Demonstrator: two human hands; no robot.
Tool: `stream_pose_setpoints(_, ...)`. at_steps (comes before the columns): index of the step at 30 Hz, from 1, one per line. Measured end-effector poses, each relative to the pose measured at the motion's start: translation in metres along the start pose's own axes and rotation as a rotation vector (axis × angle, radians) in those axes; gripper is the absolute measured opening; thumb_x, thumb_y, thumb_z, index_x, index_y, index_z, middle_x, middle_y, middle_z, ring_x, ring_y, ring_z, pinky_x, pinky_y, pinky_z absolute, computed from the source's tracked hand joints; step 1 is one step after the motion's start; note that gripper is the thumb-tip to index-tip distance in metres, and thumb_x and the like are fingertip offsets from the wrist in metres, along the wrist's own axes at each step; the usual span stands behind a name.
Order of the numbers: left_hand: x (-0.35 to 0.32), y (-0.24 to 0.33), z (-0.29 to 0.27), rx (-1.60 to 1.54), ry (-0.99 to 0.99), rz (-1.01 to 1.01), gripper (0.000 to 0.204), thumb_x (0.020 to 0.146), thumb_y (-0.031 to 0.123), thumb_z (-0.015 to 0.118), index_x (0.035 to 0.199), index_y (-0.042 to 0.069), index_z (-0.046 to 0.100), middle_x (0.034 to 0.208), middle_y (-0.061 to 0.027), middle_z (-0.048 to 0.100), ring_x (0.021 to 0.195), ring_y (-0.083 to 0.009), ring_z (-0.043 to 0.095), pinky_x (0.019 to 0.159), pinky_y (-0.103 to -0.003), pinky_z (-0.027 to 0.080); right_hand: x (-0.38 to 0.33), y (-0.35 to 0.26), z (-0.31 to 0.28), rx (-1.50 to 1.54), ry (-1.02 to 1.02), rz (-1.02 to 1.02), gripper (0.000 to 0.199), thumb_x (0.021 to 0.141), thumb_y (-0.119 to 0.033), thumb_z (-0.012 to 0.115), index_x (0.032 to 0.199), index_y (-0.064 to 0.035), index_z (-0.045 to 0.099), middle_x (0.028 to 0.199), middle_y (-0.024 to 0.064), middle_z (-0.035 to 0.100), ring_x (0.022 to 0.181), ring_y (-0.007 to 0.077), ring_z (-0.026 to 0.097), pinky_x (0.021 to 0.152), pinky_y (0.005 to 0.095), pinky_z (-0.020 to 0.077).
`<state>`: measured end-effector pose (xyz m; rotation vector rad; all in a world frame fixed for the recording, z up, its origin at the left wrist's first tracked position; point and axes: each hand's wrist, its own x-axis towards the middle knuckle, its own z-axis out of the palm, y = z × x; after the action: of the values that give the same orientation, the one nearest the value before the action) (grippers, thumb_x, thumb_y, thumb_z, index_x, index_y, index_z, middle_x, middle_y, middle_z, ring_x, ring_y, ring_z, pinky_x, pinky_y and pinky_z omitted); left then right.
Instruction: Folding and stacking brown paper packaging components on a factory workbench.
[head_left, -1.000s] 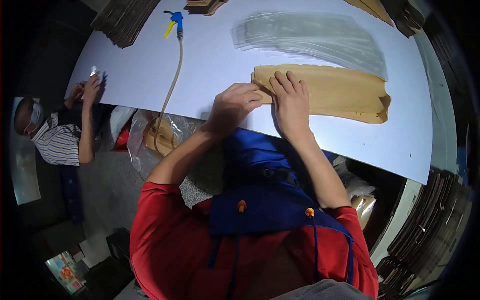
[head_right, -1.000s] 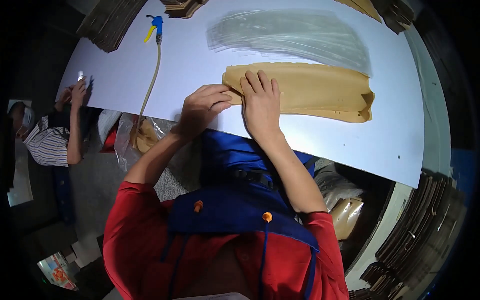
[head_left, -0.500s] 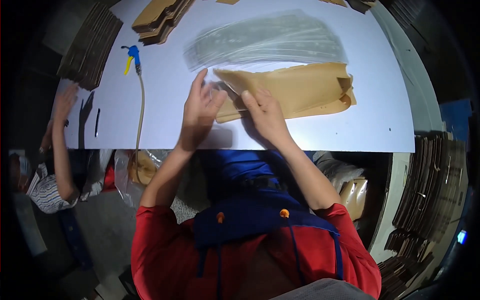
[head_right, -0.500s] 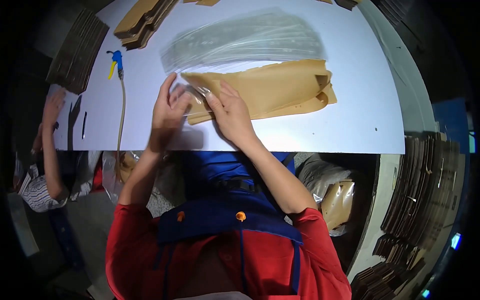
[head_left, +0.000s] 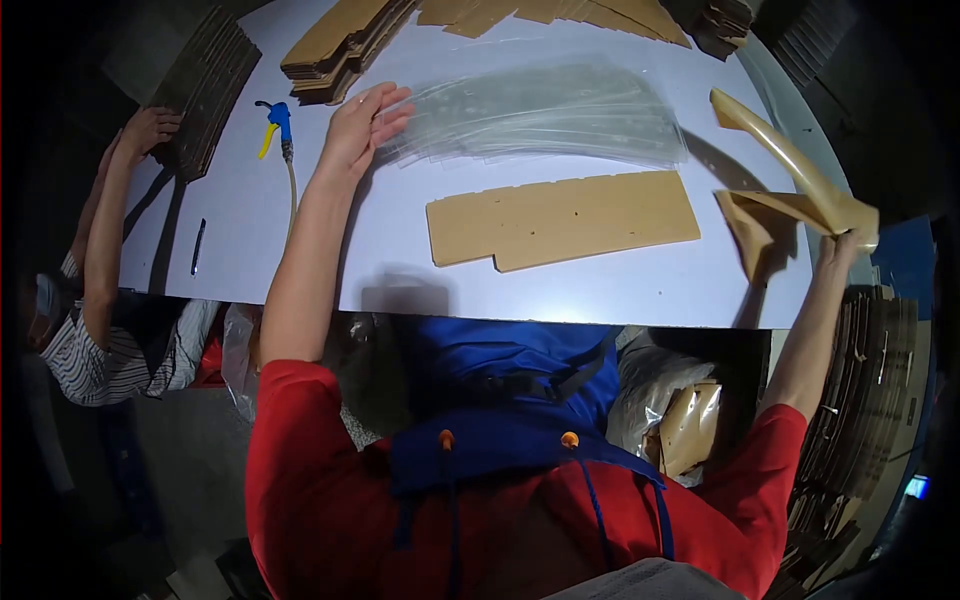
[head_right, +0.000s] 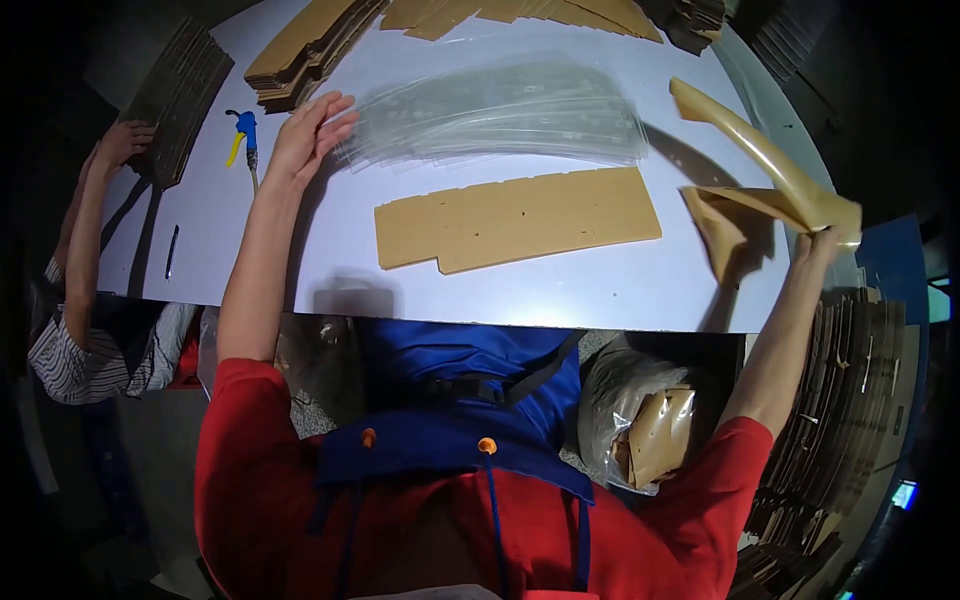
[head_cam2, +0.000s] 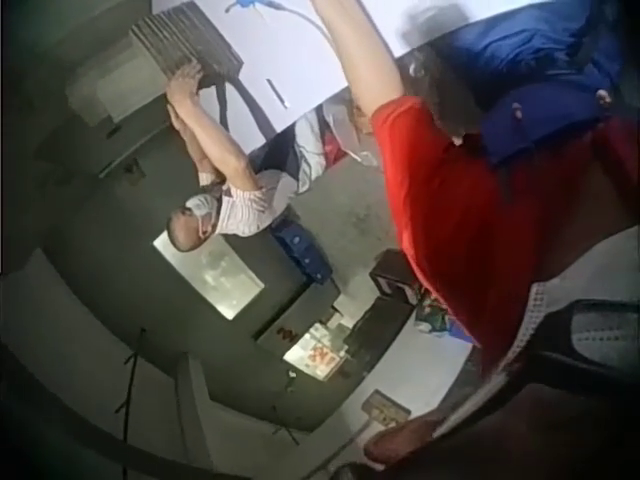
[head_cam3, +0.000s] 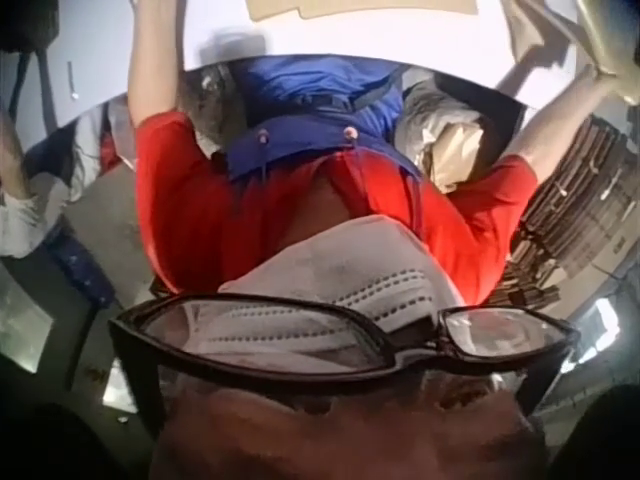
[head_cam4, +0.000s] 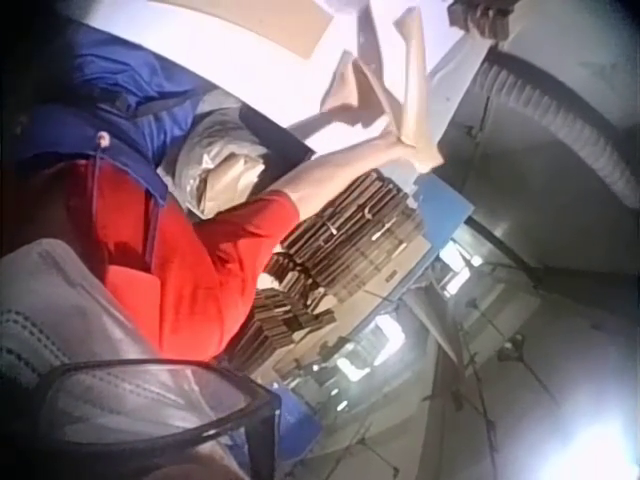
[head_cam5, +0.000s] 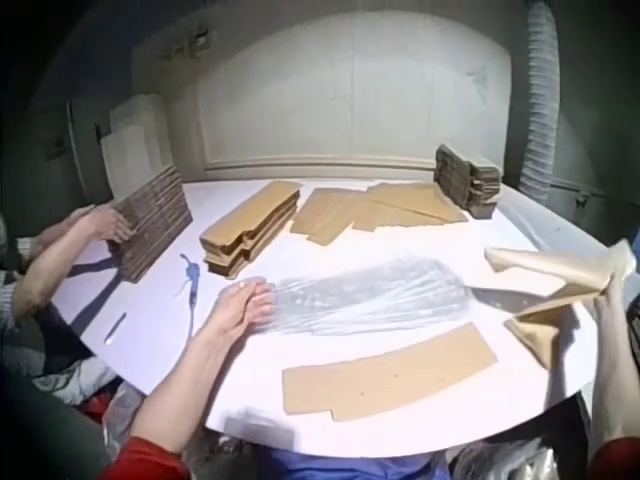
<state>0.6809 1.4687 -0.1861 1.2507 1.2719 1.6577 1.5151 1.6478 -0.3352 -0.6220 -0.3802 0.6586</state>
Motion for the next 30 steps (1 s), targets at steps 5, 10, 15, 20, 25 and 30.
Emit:
stream_pose_setpoints(5,-0.016,-0.026,0.016,0.844,0.380,0.601,0.047,0.102,0.023,0.064,0.140,-0.005,0.057,0.131,-0.0211,0.066,0.115,-0.0314,0.068,0.098,-0.038,0.056,-0.114,-0.083,0.117,-0.536,0.018,-0.452,0.043,0.107,-0.036,0.053,0.124,0.0002,0.070,0.113,0.0146,0.072,0.092,0.0242,0.069,0.078,0.0353,0.0565)
stream_pose_setpoints(10,-0.134,-0.037,0.012,1.139,-0.191,0.439,0.051,0.090,0.028,0.076,0.134,0.004,0.065,0.137,-0.0163,0.064,0.121,-0.0316,0.063,0.104,-0.039,0.050,-0.286,-0.027,0.182,-0.959,-0.519,-0.953,0.027,0.098,-0.005,0.058,0.120,-0.0050,0.073,0.097,0.0104,0.073,0.081,0.0218,0.066,0.075,0.0336,0.0531)
stream_pose_setpoints(15,-0.166,-0.080,0.001,1.015,-0.346,0.579,0.035,0.090,0.024,0.077,0.118,0.003,0.073,0.127,-0.0131,0.070,0.113,-0.0296,0.066,0.098,-0.036,0.052,-0.529,0.058,0.224,-0.734,-1.181,-0.779,0.035,0.088,-0.008,0.063,0.122,-0.0089,0.069,0.099,0.0107,0.065,0.084,0.0300,0.058,0.078,0.0423,0.0469)
stream_pose_setpoints(20,-0.155,-0.073,0.004,1.092,-0.282,0.738,0.026,0.090,0.020,0.076,0.108,0.002,0.075,0.120,-0.0115,0.073,0.109,-0.0278,0.067,0.094,-0.036,0.053,-0.600,0.117,0.203,-0.925,-1.144,-0.917,0.031,0.095,-0.017,0.063,0.122,-0.0028,0.070,0.122,0.0143,0.069,0.119,0.0344,0.063,0.096,0.0394,0.0505)
stream_pose_setpoints(25,-0.140,-0.053,0.022,1.162,-0.286,0.957,0.025,0.093,0.018,0.073,0.112,0.001,0.073,0.115,-0.0122,0.073,0.106,-0.0257,0.067,0.089,-0.036,0.055,-0.607,0.125,0.198,-0.858,-1.108,-0.830,0.028,0.099,-0.024,0.064,0.111,-0.0004,0.074,0.118,0.0142,0.071,0.112,0.0310,0.067,0.089,0.0353,0.0534)
stream_pose_setpoints(30,-0.165,-0.053,0.058,0.481,-0.059,0.418,0.030,0.097,0.015,0.070,0.122,-0.001,0.068,0.112,-0.0143,0.073,0.107,-0.0246,0.068,0.090,-0.036,0.057,-0.580,0.097,0.184,-0.659,-1.114,0.121,0.037,0.101,-0.034,0.065,0.105,0.0012,0.076,0.105,0.0126,0.073,0.097,0.0244,0.069,0.082,0.0332,0.0541)
